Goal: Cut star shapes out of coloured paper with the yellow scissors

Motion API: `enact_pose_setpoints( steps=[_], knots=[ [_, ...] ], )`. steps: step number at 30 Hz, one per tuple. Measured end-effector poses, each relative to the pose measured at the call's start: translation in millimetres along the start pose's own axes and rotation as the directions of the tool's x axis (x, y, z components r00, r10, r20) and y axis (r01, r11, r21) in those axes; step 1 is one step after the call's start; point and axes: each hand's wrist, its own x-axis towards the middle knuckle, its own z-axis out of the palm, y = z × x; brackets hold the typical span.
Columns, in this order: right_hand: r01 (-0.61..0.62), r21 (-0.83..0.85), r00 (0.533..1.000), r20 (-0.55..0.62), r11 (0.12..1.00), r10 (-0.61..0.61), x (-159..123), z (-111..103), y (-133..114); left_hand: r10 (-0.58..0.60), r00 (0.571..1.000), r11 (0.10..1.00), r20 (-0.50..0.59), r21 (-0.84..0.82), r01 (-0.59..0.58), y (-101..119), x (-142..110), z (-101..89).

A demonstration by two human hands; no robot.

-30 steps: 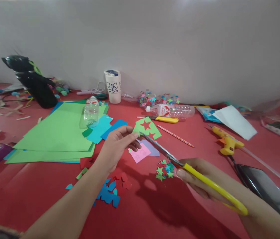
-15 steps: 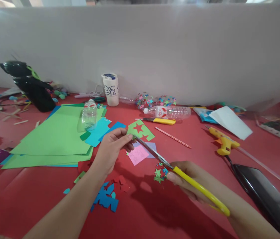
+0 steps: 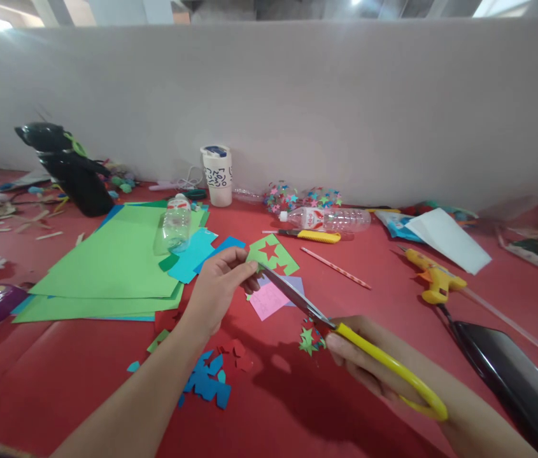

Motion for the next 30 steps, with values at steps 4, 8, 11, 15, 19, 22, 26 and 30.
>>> enact_pose_setpoints(
  steps=[4,8,11,15,19,22,26,30],
  knots=[
    [-0.016,0.033,0.998,0.066,0.999,0.014,0.7,-1.0,5.5,0.000,1.000,0.999,0.019,-0.033,0.001,2.0,-2.0,0.4],
    [-0.003,0.064,0.998,0.069,0.998,-0.002,2.4,-1.0,10.1,-0.007,1.000,0.999,0.009,-0.050,0.008,4.2,-3.8,1.7],
    [0.002,0.054,0.998,0.064,0.999,-0.005,2.1,-0.3,10.4,-0.006,1.000,0.999,0.015,-0.050,0.007,5.0,-3.9,2.0],
    [-0.001,0.017,1.000,0.011,1.000,0.001,-1.7,0.7,4.5,-0.010,1.000,0.999,0.017,-0.052,0.011,5.4,-3.2,1.8],
    [0.002,0.019,1.000,-0.029,1.000,-0.001,-6.0,2.0,-0.7,-0.022,1.000,0.999,0.009,-0.047,0.023,5.9,-3.1,2.0],
    [-0.001,0.018,1.000,-0.022,1.000,0.001,-6.3,1.9,-0.7,-0.023,1.000,0.999,0.009,-0.046,0.023,6.3,-3.3,2.1],
    [0.010,-0.014,1.000,0.016,1.000,-0.010,-3.1,-0.2,0.9,-0.023,1.000,0.999,0.017,-0.045,0.023,6.2,-2.8,1.7],
    [0.025,-0.004,0.999,0.034,1.000,-0.024,-1.1,0.5,0.0,-0.009,1.000,0.999,0.018,-0.052,0.010,4.7,-1.6,0.8]
  ],
)
